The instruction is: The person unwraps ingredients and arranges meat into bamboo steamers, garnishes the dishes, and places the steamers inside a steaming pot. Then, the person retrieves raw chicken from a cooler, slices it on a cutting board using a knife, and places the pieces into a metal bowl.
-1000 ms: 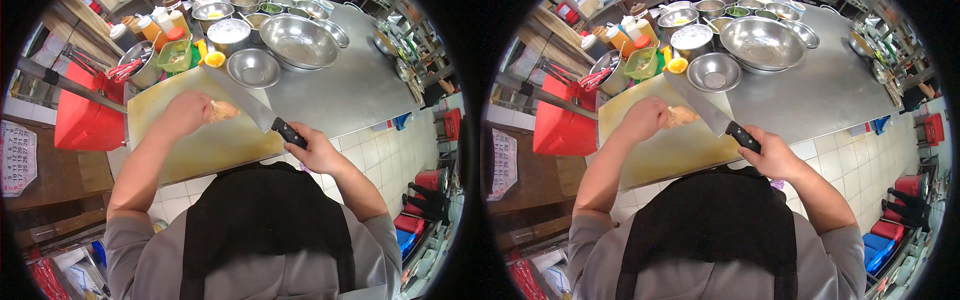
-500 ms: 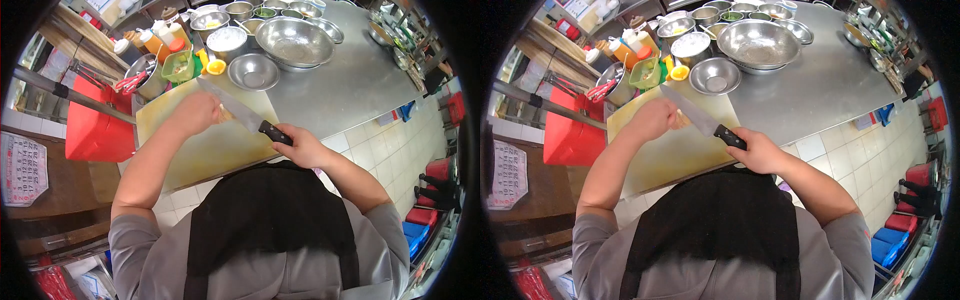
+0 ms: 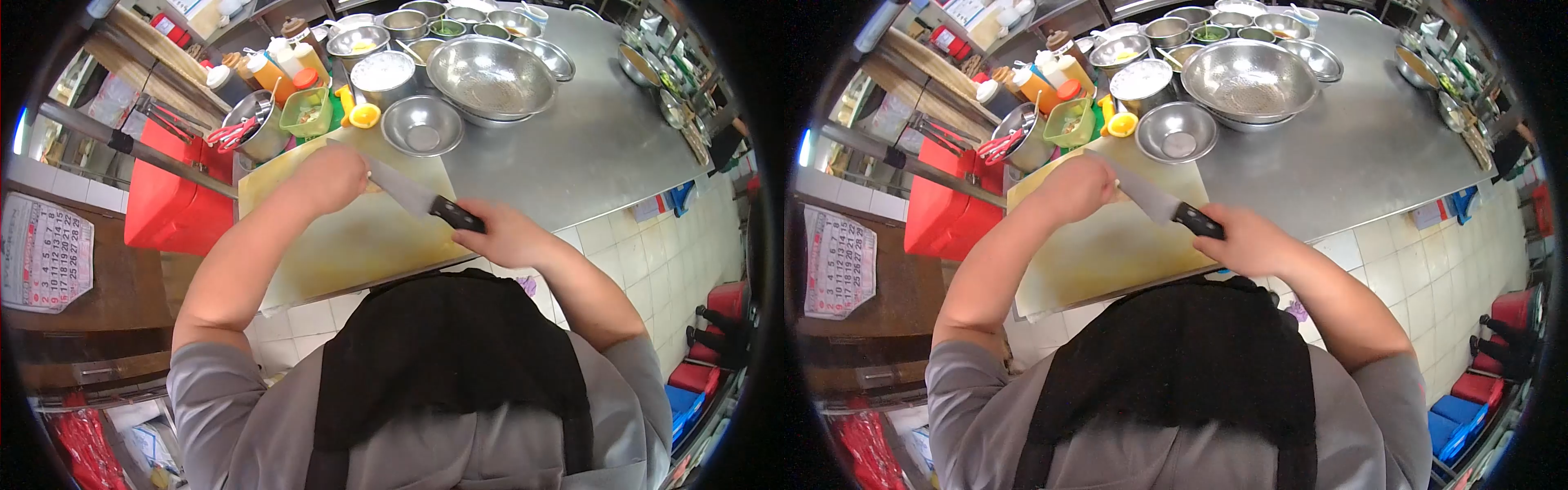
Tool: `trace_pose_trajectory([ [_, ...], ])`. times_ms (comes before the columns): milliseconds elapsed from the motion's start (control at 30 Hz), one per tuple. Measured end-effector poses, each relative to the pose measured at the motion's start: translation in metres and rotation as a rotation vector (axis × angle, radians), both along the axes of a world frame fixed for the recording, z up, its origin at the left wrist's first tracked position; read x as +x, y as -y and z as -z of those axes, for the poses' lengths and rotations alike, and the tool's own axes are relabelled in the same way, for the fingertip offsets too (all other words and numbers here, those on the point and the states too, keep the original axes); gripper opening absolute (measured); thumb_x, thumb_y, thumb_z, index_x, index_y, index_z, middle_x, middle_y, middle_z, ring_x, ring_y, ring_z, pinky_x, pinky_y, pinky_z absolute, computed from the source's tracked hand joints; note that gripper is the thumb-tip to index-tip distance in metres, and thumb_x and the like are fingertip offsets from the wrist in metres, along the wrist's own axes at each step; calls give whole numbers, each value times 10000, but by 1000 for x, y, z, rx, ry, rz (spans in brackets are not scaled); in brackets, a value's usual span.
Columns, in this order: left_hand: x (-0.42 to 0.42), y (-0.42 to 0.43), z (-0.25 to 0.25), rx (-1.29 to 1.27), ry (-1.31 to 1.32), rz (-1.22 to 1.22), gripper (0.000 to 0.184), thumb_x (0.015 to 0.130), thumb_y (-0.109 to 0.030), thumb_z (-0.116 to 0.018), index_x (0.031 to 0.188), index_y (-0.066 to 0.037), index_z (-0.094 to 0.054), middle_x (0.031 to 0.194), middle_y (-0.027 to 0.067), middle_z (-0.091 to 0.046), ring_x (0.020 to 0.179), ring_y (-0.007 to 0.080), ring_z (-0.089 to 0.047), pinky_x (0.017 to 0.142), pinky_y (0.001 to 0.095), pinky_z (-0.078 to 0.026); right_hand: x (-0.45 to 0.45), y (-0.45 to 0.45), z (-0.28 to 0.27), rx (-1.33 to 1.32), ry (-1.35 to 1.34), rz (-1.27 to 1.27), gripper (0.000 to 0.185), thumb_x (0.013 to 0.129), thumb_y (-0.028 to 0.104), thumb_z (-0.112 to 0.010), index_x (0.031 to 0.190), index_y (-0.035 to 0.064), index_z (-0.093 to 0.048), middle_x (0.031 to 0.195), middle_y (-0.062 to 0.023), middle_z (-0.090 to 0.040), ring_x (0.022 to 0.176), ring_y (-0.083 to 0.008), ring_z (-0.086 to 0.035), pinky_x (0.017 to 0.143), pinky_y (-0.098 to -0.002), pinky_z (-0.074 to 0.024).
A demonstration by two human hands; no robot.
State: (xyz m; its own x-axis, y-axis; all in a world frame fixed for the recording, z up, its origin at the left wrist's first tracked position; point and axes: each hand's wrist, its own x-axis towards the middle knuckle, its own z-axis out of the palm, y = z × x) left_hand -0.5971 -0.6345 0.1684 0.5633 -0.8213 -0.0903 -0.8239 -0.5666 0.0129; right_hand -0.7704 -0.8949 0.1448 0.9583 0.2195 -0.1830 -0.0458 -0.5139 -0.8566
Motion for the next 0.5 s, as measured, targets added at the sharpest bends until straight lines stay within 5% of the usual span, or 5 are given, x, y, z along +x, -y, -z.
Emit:
trace_pose_trajectory([
  [200, 19, -6, -1, 132, 57, -86, 182, 873, -163, -575, 808, -26, -675, 884, 207, -678, 866, 401, -653, 790, 506, -521, 22, -24, -4, -57, -38, -83, 348, 898, 212, -696, 1182, 17, -641, 856, -164, -672, 793, -279, -649, 745, -412, -510],
  [333, 26, -46, -10, -43, 63, -330, 196, 884, -174, -567, 839, -14, -672, 865, 225, -671, 856, 419, -652, 786, 508, -516, -24, 24, -7, 53, 108, -102, 356, 900, 181, -691, 1217, 30, -633, 798, -157, -662, 750, -278, -645, 724, -401, -517],
  [500, -3, -76, -28, -113, -127, -495, 250, 913, -206, -542, 850, 5, -659, 810, 216, -675, 816, 415, -645, 760, 488, -514, -4, 36, 6, -179, 104, 41, 404, 888, 180, -697, 1258, 44, -612, 887, -186, -696, 823, -357, -680, 752, -413, -534],
])
